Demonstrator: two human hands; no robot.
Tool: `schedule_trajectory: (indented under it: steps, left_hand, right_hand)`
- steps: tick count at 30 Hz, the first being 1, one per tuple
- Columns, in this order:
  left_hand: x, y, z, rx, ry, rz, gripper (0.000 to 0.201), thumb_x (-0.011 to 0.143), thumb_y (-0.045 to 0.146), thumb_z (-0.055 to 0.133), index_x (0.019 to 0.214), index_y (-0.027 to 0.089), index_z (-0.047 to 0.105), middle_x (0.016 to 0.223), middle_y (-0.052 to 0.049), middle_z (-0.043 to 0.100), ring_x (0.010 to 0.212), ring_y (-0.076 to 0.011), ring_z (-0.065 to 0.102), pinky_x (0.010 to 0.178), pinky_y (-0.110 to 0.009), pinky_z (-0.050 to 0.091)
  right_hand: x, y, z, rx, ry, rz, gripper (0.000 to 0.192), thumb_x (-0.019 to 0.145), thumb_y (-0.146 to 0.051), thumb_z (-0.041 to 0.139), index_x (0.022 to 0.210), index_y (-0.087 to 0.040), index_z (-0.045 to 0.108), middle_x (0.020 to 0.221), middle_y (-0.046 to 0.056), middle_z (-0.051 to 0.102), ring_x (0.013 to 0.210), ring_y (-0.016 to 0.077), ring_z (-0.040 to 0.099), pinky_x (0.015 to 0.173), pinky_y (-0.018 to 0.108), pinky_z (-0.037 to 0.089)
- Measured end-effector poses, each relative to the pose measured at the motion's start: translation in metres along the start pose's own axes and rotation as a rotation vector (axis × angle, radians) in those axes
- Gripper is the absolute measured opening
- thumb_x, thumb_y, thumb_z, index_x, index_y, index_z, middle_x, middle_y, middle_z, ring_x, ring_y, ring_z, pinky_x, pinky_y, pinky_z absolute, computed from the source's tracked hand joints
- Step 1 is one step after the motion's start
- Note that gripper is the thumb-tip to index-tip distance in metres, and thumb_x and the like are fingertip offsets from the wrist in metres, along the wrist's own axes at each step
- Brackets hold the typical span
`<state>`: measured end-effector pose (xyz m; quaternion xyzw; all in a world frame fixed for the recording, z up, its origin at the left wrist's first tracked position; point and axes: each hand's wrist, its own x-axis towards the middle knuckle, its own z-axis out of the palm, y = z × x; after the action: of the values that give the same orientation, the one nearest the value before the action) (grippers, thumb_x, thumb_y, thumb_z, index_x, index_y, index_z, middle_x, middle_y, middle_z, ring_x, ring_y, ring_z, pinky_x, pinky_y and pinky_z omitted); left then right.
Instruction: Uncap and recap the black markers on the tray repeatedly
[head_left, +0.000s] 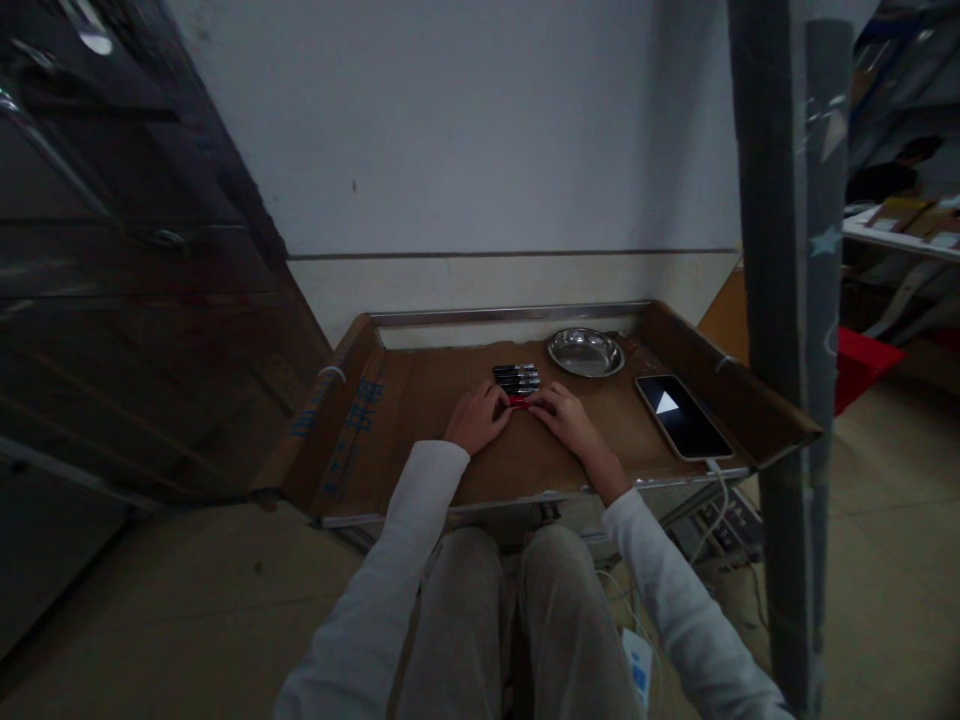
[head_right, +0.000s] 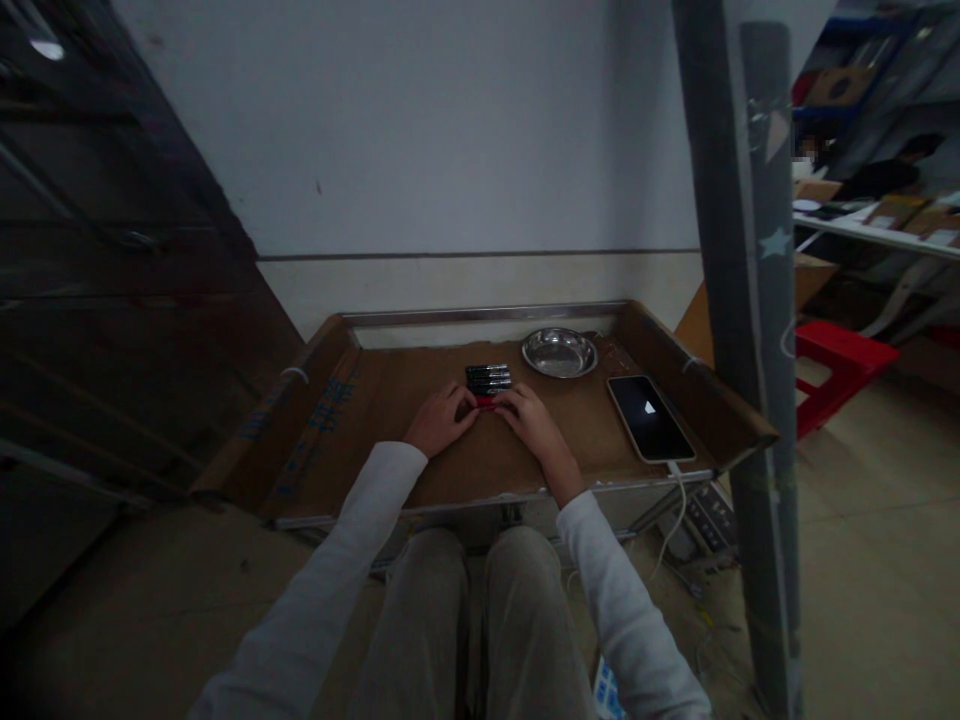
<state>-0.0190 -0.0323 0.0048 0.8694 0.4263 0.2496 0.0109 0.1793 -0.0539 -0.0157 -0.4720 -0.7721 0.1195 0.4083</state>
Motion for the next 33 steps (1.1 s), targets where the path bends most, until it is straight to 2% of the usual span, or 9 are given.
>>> schedule_trajectory:
  steps: [5, 12, 16, 19, 21, 25, 33]
  left_hand:
    - [0.001, 0.002, 0.0, 0.016, -0.004, 0.006, 0.007, 0.085, 0.026, 0.051, 0.089, 0.021, 0.055, 0.094, -0.004, 0.052, 0.084, -0.0177, 0.055, 0.081, -0.034, 0.045]
    - [0.002, 0.0, 0.0, -0.038, 0.019, -0.039, 0.015, 0.083, 0.03, 0.055, 0.094, 0.02, 0.053, 0.096, -0.005, 0.052, 0.088, -0.02, 0.055, 0.081, -0.036, 0.046]
    - [0.003, -0.003, -0.003, -0.004, 0.136, -0.186, 0.013, 0.084, 0.024, 0.049, 0.095, 0.019, 0.052, 0.099, -0.007, 0.054, 0.092, -0.0215, 0.055, 0.084, -0.037, 0.045]
    - [0.004, -0.01, -0.002, 0.073, 0.236, -0.338, 0.018, 0.082, 0.016, 0.045, 0.099, 0.015, 0.053, 0.107, -0.013, 0.055, 0.103, -0.0275, 0.052, 0.09, -0.043, 0.042]
    - [0.004, -0.015, 0.002, 0.114, 0.276, -0.437, 0.027, 0.081, 0.015, 0.043, 0.107, 0.013, 0.051, 0.119, -0.018, 0.052, 0.114, -0.0323, 0.046, 0.094, -0.048, 0.038]
    - [0.002, -0.024, 0.012, 0.16, 0.238, -0.542, 0.041, 0.085, 0.02, 0.038, 0.125, 0.011, 0.045, 0.138, -0.02, 0.042, 0.128, -0.0333, 0.037, 0.101, -0.052, 0.032]
    - [0.001, -0.025, 0.015, 0.171, 0.167, -0.547, 0.047, 0.088, 0.022, 0.031, 0.132, 0.009, 0.041, 0.14, -0.02, 0.041, 0.131, -0.0303, 0.037, 0.106, -0.049, 0.029]
  right_hand:
    - [0.0, 0.002, 0.002, -0.083, -0.009, -0.003, 0.015, 0.087, -0.024, 0.052, 0.094, -0.022, 0.065, 0.091, 0.005, 0.054, 0.092, 0.0189, 0.054, 0.086, 0.033, 0.045]
    - [-0.001, 0.003, -0.004, -0.144, 0.034, 0.077, 0.014, 0.086, -0.022, 0.051, 0.091, -0.02, 0.063, 0.086, 0.004, 0.053, 0.078, 0.0166, 0.054, 0.075, 0.029, 0.046]
    - [-0.001, 0.006, -0.006, -0.147, 0.126, 0.095, 0.019, 0.088, -0.023, 0.045, 0.097, -0.018, 0.062, 0.09, 0.006, 0.056, 0.084, 0.0185, 0.055, 0.08, 0.032, 0.046]
    - [0.0, 0.014, -0.005, -0.196, 0.209, 0.11, 0.024, 0.087, -0.02, 0.042, 0.102, -0.017, 0.06, 0.1, 0.011, 0.057, 0.099, 0.0224, 0.053, 0.09, 0.038, 0.043]
    - [0.0, 0.02, -0.003, -0.227, 0.196, 0.113, 0.029, 0.086, -0.017, 0.04, 0.108, -0.016, 0.058, 0.107, 0.012, 0.057, 0.105, 0.0233, 0.051, 0.094, 0.041, 0.042]
    - [-0.001, 0.028, 0.005, -0.298, 0.124, 0.113, 0.038, 0.084, -0.012, 0.037, 0.118, -0.012, 0.055, 0.117, 0.015, 0.057, 0.113, 0.0238, 0.05, 0.099, 0.042, 0.04]
    - [-0.005, 0.031, 0.008, -0.337, 0.091, 0.133, 0.041, 0.085, -0.013, 0.036, 0.122, -0.011, 0.055, 0.126, 0.015, 0.056, 0.118, 0.0226, 0.05, 0.102, 0.043, 0.04]
